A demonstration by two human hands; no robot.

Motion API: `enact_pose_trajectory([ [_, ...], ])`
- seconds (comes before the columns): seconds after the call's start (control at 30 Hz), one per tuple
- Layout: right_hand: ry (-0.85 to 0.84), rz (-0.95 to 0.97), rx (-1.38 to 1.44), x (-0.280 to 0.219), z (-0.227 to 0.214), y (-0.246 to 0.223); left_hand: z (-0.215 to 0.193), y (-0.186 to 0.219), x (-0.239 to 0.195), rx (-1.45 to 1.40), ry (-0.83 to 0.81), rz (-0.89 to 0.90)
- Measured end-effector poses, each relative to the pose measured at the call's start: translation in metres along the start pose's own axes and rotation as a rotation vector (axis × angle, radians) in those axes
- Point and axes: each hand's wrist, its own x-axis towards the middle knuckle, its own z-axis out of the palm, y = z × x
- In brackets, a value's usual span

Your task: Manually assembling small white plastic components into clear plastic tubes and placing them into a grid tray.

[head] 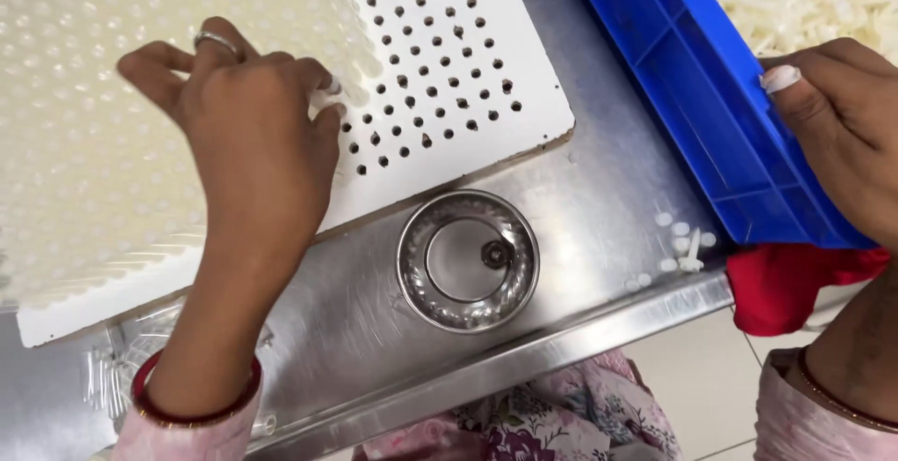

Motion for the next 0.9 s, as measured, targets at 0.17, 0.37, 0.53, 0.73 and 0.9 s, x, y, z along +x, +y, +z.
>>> enact_pose_trajectory([
  [0.17, -0.168, -0.015, 0.194, 0.021, 0.019, 0.042, -0.006, -0.006, 0.0, -0.045, -0.09, -0.071],
  [0.37, -0.178, -0.155, 0.012, 0.015, 0.016, 0.049, -0.05, 0.038, -0.079, -0.154, -0.34, -0.204],
  [0.53, -0.222, 0.07, 0.138, 0.008, 0.023, 0.062, -0.016, 0.059, -0.163, -0.421, -0.42, -0.276],
  [0.73, -0.259, 0.236, 0.353, 0.011, 0.033, 0.062, -0.015, 0.063, -0.168, -0.435, -0.23, -0.172],
  [0.9, -0.245, 0.421, 0.53, 0.004, 0.03, 0.077, -0.011, 0.064, -0.16, -0.411, -0.224, -0.149],
])
